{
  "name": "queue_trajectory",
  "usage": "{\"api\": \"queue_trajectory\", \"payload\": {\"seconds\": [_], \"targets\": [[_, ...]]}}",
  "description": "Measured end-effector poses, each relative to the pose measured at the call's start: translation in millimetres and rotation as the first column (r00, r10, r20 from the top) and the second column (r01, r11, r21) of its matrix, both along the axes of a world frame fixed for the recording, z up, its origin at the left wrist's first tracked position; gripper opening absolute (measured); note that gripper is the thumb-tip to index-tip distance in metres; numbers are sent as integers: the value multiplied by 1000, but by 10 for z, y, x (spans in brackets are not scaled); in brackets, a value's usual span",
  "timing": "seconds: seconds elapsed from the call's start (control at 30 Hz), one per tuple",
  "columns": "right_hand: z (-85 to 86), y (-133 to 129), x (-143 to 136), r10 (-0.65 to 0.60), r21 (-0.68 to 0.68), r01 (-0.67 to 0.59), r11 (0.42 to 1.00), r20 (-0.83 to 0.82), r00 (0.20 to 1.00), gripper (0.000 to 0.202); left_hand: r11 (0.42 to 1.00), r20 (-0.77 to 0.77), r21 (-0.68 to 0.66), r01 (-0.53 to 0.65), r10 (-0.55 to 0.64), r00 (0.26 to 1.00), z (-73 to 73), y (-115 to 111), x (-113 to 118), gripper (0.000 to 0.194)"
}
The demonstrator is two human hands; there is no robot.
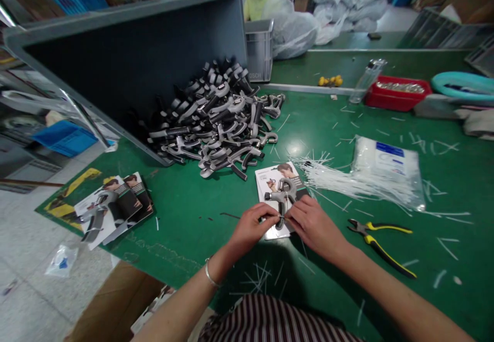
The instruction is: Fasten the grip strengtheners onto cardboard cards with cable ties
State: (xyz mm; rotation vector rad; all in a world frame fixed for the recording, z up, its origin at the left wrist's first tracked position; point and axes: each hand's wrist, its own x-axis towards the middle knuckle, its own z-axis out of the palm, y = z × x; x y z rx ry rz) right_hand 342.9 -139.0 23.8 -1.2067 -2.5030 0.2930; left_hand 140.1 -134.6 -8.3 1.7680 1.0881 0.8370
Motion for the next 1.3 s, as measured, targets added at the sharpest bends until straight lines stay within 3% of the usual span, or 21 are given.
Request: {"api": "queue_trajectory", "payload": {"seconds": [0.3,0.53,0.67,0.9,1.0,1.13,1.3], "targets": [[-21,-16,-27,5,-36,-6,999,-21,1000,20,991,-105,85,107,-98,990,83,4,-3,13],[-20,-59,42,-53,-58,51,997,-38,998,18,998,-12,-23,-57,57,998,27,-14,4,11],[-18,-63,34,-55,-49,52,997,-60,997,18,997,2,-64,-49,49,999,20,-24,-2,13],[11,-56,0,-28,-47,28,999,-7,1000,18,1000,-6,-9,27,-27,1000,35,-21,10,12],[5,-56,3,-8,-37,7,999,-28,1000,20,995,-103,66,78,-71,992,75,-25,20,14],[-25,-64,8,-23,-50,18,999,-98,995,19,963,-360,206,173,-90,929,159,-43,42,19],[-30,-78,3,-40,-68,30,997,-142,989,15,905,-606,366,219,53,794,293,-63,85,29]]}}
